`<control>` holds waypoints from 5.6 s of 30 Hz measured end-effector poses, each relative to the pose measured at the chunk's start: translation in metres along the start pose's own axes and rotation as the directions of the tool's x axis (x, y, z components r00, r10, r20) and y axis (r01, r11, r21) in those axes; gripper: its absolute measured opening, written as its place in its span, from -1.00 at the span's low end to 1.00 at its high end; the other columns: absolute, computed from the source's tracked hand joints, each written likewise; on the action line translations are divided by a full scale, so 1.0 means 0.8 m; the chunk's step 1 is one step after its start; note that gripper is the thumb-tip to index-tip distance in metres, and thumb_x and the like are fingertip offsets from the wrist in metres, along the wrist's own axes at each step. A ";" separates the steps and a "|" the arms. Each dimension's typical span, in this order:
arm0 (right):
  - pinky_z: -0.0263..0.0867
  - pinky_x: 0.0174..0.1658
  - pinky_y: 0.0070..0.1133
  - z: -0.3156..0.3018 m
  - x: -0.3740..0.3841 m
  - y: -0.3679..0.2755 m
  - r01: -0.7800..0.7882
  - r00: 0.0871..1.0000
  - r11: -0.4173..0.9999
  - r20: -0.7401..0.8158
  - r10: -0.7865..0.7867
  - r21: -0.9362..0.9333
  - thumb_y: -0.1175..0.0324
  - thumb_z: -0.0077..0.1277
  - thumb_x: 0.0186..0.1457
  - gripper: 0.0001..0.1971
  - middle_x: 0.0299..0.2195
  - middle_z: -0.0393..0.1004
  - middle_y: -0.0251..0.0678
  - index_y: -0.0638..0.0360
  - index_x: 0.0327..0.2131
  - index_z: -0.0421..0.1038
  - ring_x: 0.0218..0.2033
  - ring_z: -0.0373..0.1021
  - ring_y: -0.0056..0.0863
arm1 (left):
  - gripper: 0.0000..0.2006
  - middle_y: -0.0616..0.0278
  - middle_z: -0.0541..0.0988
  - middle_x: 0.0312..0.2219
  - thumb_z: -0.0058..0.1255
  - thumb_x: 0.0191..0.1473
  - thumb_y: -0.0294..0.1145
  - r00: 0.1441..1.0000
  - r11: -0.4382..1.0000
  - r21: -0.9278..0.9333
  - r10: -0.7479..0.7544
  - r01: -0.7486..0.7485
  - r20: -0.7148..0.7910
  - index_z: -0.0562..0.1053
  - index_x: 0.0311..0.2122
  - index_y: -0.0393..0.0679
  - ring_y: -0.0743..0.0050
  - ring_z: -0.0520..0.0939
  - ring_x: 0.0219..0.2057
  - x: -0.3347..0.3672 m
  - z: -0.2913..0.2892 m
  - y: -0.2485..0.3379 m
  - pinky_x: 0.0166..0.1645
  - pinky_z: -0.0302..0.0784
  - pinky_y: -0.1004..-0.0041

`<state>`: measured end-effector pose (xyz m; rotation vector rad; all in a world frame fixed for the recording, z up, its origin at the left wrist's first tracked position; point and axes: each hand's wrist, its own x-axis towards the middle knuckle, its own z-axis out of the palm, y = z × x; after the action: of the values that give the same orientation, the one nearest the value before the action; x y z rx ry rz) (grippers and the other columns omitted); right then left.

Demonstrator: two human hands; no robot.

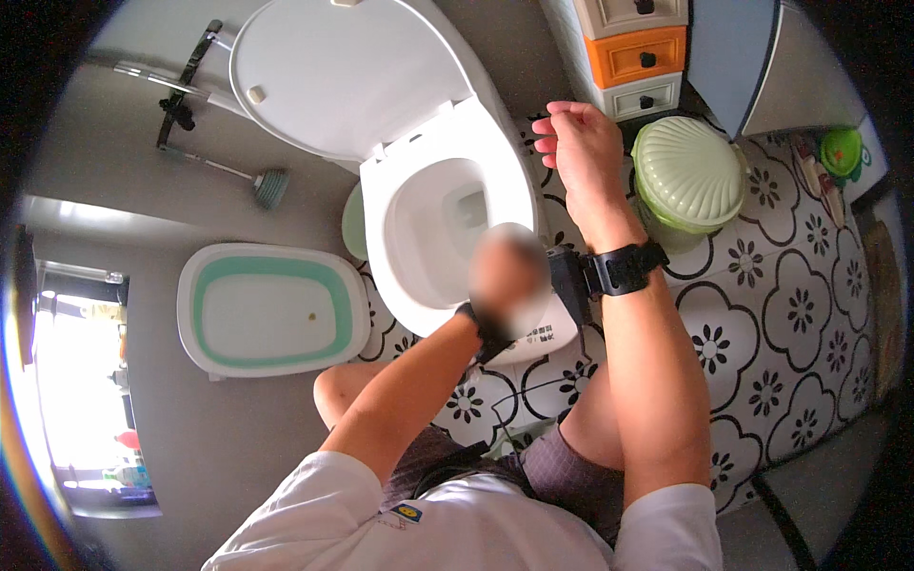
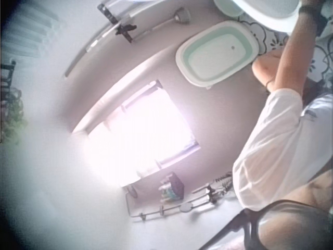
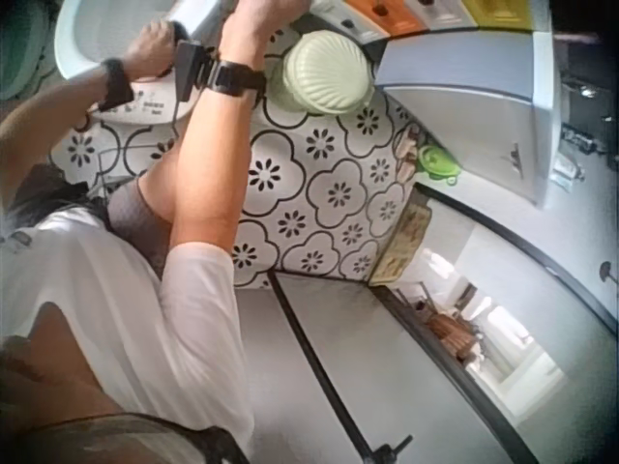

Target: The person wipes the exterior and interior rim of a toilet with a cloth, scrubbing different parts of the porcelain surfaces.

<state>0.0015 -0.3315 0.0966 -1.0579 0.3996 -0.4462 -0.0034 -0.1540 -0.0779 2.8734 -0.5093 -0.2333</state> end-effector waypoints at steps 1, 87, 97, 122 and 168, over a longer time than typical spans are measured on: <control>0.30 -0.48 -0.69 0.005 -0.005 0.003 -0.022 1.000 1.000 0.003 0.022 0.006 0.38 -0.06 0.16 -0.85 -0.43 0.53 -0.30 0.22 -0.24 0.41 -0.53 0.39 -0.65 | -0.42 -0.05 0.36 -0.19 0.14 -0.12 -0.09 0.999 0.994 0.109 -0.028 0.030 -0.017 0.27 -0.15 -0.39 0.05 0.41 -0.12 -0.017 0.020 -0.020 -0.05 0.38 0.25; 0.26 -0.52 -0.71 0.019 0.013 0.014 0.006 1.000 0.986 0.027 -0.002 -0.166 0.41 -0.10 0.14 -0.86 -0.47 0.51 -0.37 0.22 -0.28 0.41 -0.58 0.36 -0.71 | -0.28 -0.03 -0.24 0.32 -0.30 0.16 -0.01 0.976 0.997 0.079 -0.003 0.021 -0.218 -0.14 0.32 -0.14 -0.16 0.14 0.17 0.223 -0.088 -0.067 0.26 -0.09 0.03; 0.27 -0.53 -0.71 0.016 0.011 0.012 -0.011 1.000 0.990 0.025 0.014 -0.141 0.42 -0.10 0.13 -0.86 -0.48 0.51 -0.36 0.24 -0.28 0.41 -0.58 0.37 -0.70 | -0.27 -0.06 -0.17 0.30 -0.26 0.12 -0.08 0.983 0.973 0.229 0.024 0.018 -0.183 -0.12 0.30 -0.19 -0.16 0.10 0.19 0.258 -0.092 -0.057 0.23 -0.01 0.06; 0.35 -0.47 -0.68 0.010 0.014 0.010 0.003 1.000 0.992 0.009 -0.002 -0.125 0.50 -0.09 0.12 -0.89 -0.48 0.50 -0.28 0.32 -0.31 0.40 -0.55 0.41 -0.63 | -0.30 -0.24 -0.22 0.28 -0.27 0.14 -0.08 0.993 0.956 0.274 0.116 -0.107 -0.016 -0.13 0.32 -0.04 -0.33 0.09 0.18 0.236 -0.086 -0.032 0.17 0.12 -0.04; 0.29 -0.47 -0.73 0.027 0.022 0.005 0.079 0.995 0.992 0.064 -0.073 -0.102 0.40 -0.08 0.15 -0.85 -0.43 0.53 -0.34 0.22 -0.25 0.44 -0.52 0.40 -0.69 | -0.13 -0.60 -0.19 0.18 -0.02 -0.14 -0.33 0.995 1.000 -0.011 -0.028 0.027 -0.092 -0.10 0.24 -0.49 -0.59 0.22 0.01 0.085 -0.025 0.050 0.10 0.23 0.03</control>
<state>0.0281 -0.3234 0.1003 -1.1887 0.3331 -0.4639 0.0509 -0.2111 -0.0569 2.8667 -0.4502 -0.1066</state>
